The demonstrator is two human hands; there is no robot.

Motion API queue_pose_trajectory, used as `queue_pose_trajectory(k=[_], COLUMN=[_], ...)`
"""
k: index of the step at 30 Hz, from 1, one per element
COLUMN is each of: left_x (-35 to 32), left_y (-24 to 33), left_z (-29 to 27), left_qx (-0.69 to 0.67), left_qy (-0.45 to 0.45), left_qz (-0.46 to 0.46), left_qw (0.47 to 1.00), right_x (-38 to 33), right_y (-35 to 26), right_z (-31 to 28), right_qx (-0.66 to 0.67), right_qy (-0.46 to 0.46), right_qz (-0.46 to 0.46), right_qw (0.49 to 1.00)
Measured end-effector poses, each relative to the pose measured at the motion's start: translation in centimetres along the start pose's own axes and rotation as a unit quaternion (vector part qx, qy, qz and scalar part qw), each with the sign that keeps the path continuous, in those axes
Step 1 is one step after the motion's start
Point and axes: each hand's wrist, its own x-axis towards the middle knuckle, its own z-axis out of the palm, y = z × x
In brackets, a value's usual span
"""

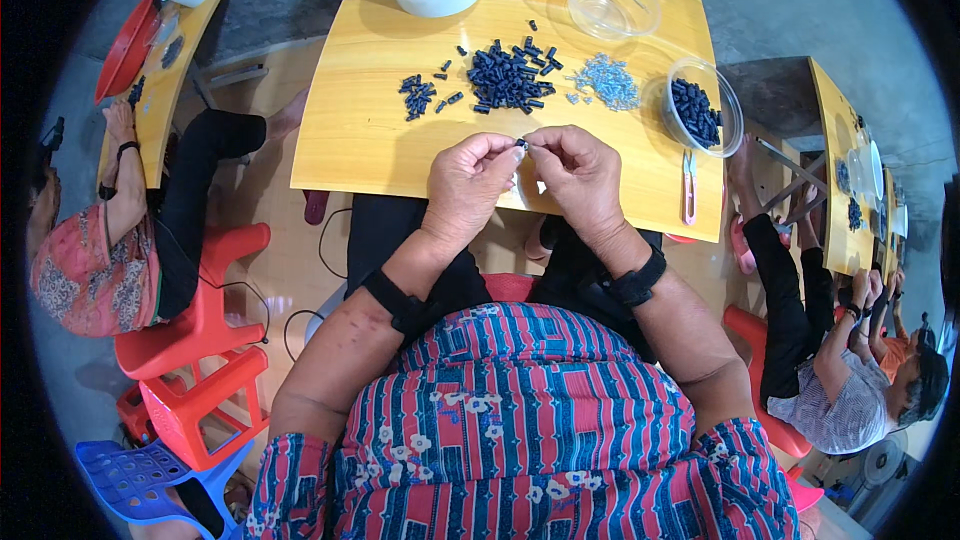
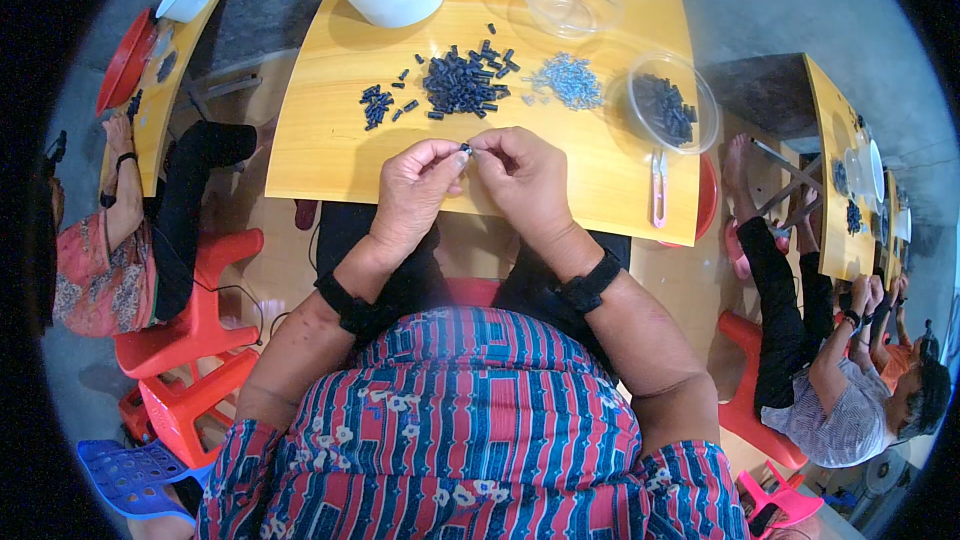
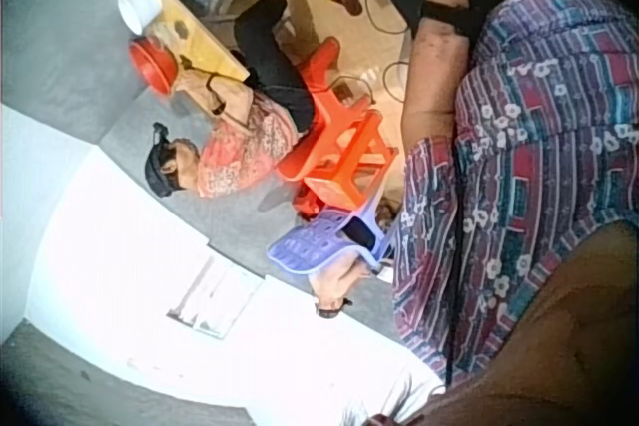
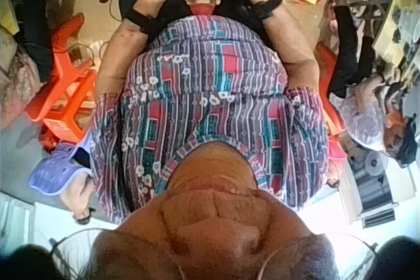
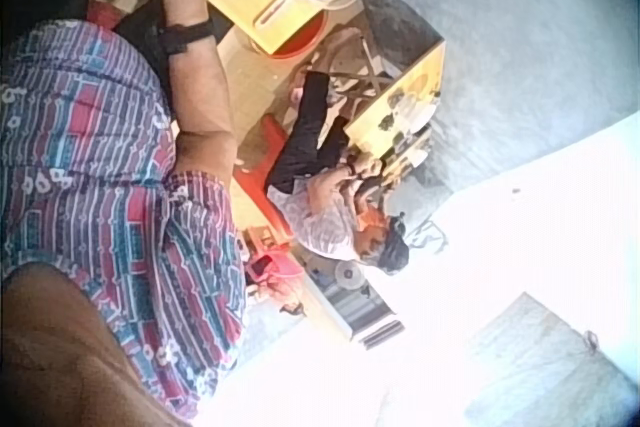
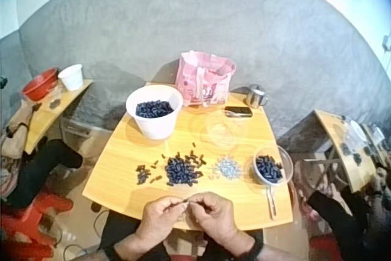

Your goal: Sorting and assembling small black and blue plastic parts at a table.

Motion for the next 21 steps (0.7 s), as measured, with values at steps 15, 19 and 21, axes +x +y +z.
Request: queue_pose_trajectory(k=[15,19,21], left_x=[0.12,0.02,0.08], left_y=[-0.28,-0.17,-0.27], left_z=[-0.22,-0.20,-0.11], left_qx=[-0.057,-0.055,-0.039], left_qy=[0.008,0.007,0.006], left_qz=[-0.007,-0.006,0.001], left_qw=[0.998,0.998,0.999], right_x=[0.11,0.09,0.14], right_y=[-0.43,-0.33,-0.15], right_z=[0.17,0.10,0.05], right_qx=[-0.141,-0.136,-0.108], right_qy=[0.016,0.010,0.007], right_qz=[-0.178,-0.129,-0.094], right_qw=[0.974,0.982,0.990])
